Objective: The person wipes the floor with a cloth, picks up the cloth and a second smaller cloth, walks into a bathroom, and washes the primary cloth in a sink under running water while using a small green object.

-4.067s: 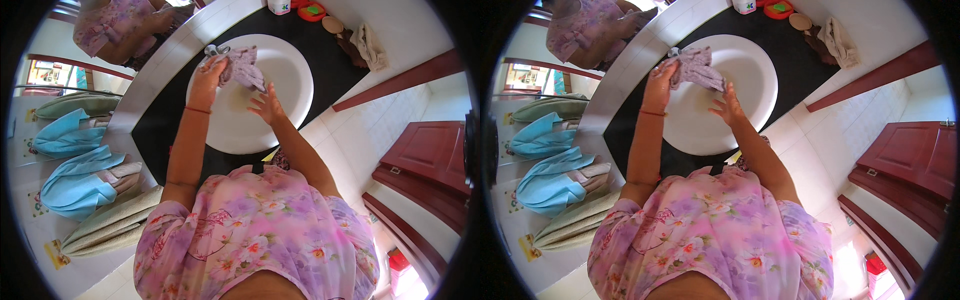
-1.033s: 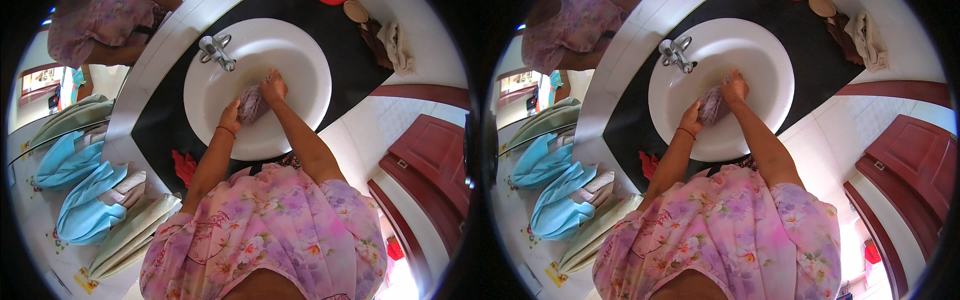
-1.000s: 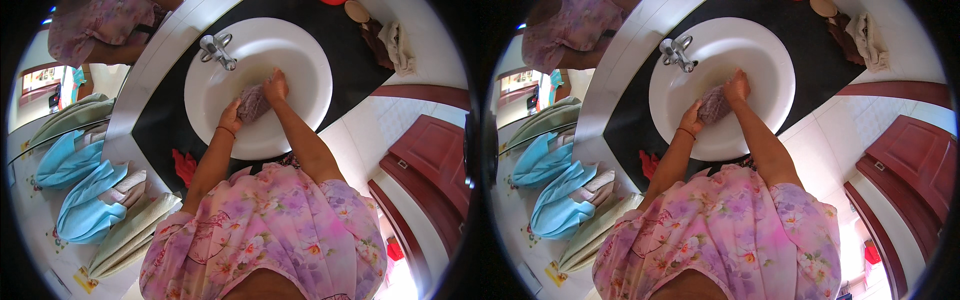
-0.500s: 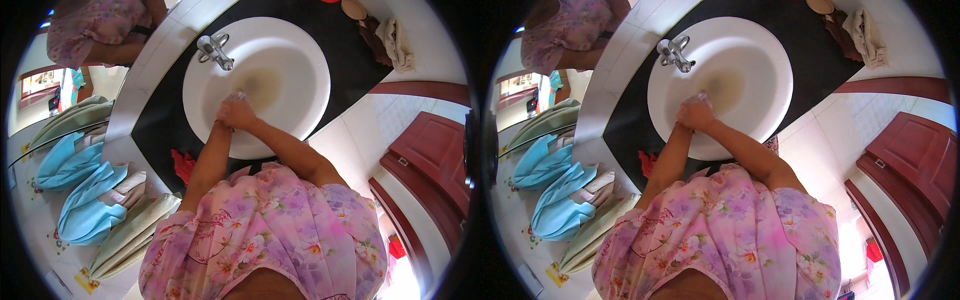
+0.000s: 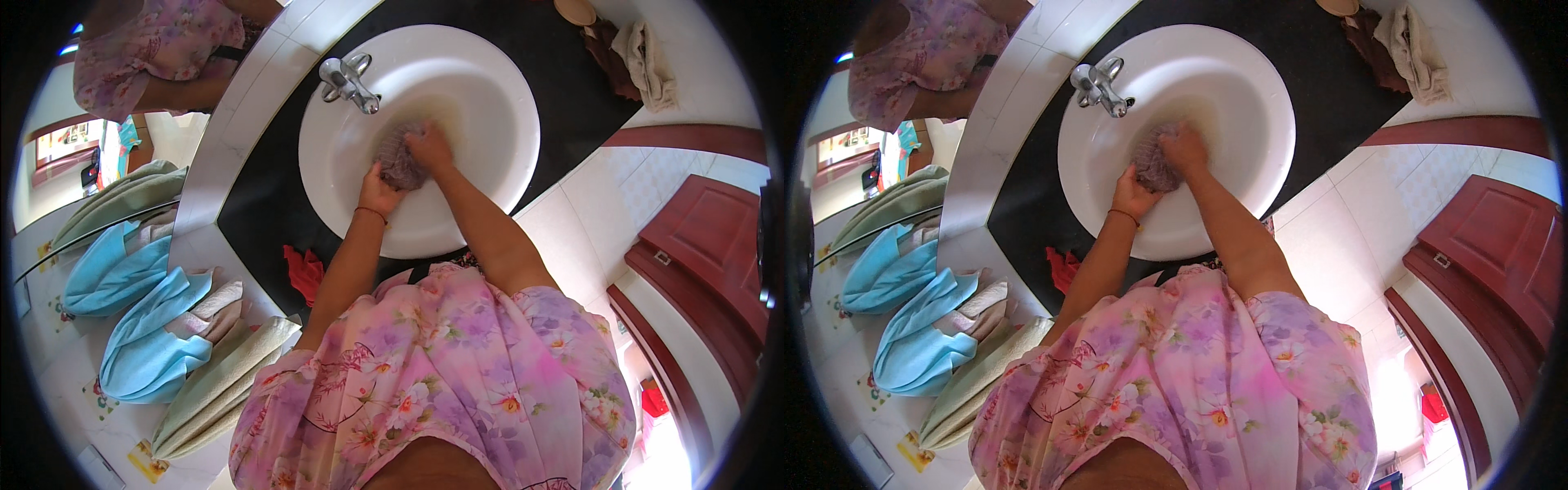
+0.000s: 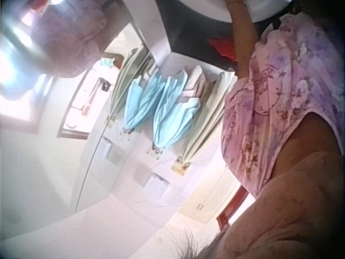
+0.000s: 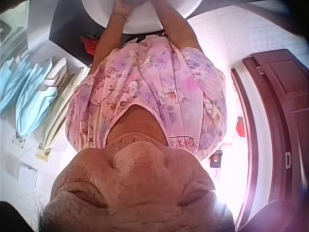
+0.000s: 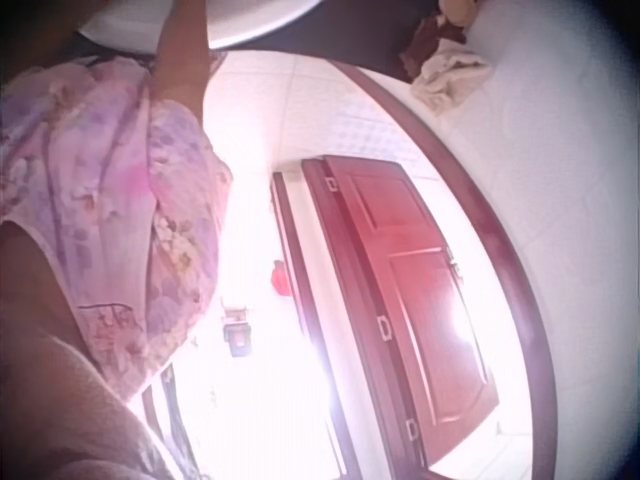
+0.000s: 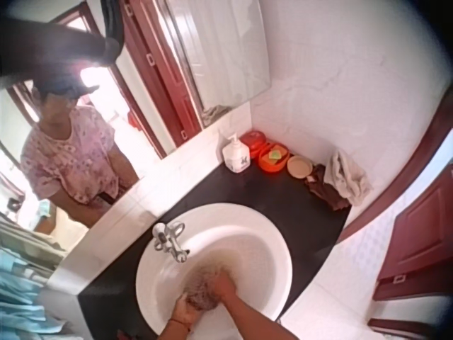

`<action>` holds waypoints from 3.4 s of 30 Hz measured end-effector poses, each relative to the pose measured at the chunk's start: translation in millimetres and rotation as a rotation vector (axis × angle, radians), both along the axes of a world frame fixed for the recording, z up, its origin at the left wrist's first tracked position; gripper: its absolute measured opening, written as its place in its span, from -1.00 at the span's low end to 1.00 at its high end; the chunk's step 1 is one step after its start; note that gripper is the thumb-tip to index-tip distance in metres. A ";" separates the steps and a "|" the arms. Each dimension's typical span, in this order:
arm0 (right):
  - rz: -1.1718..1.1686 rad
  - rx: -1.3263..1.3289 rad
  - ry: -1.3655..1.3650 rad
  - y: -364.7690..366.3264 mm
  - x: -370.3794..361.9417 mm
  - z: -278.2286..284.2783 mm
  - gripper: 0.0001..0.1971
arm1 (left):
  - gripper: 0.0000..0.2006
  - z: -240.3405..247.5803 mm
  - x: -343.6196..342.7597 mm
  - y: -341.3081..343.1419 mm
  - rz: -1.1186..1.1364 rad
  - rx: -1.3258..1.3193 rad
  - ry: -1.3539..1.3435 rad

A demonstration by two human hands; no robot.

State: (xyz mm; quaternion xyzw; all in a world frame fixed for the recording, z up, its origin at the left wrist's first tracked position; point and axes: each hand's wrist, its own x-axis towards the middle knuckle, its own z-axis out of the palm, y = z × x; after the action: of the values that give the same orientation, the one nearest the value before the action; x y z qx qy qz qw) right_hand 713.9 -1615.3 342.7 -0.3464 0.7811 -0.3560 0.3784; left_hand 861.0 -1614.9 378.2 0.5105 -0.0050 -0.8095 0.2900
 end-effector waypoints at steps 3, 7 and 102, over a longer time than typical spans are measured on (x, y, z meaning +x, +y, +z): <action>0.394 -0.017 -0.081 7.4 27.4 22.3 -0.56 | -0.67 -3.3 -0.6 -12.1 0.034 0.020 -0.100; 0.707 -0.504 0.329 14.2 71.5 45.3 -0.60 | -0.68 -36.5 33.6 -29.3 -0.127 -0.204 0.310; -0.384 -0.416 -1.715 45.5 -5.5 52.8 -0.40 | -0.60 55.1 -35.5 21.7 -0.105 -0.024 0.293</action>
State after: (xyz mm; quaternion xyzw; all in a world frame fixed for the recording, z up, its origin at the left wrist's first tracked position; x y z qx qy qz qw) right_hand 708.5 -1569.8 395.5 0.1130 0.1951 -0.6833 0.6944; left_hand 825.5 -1593.3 433.3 0.3823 0.0012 -0.8893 0.2511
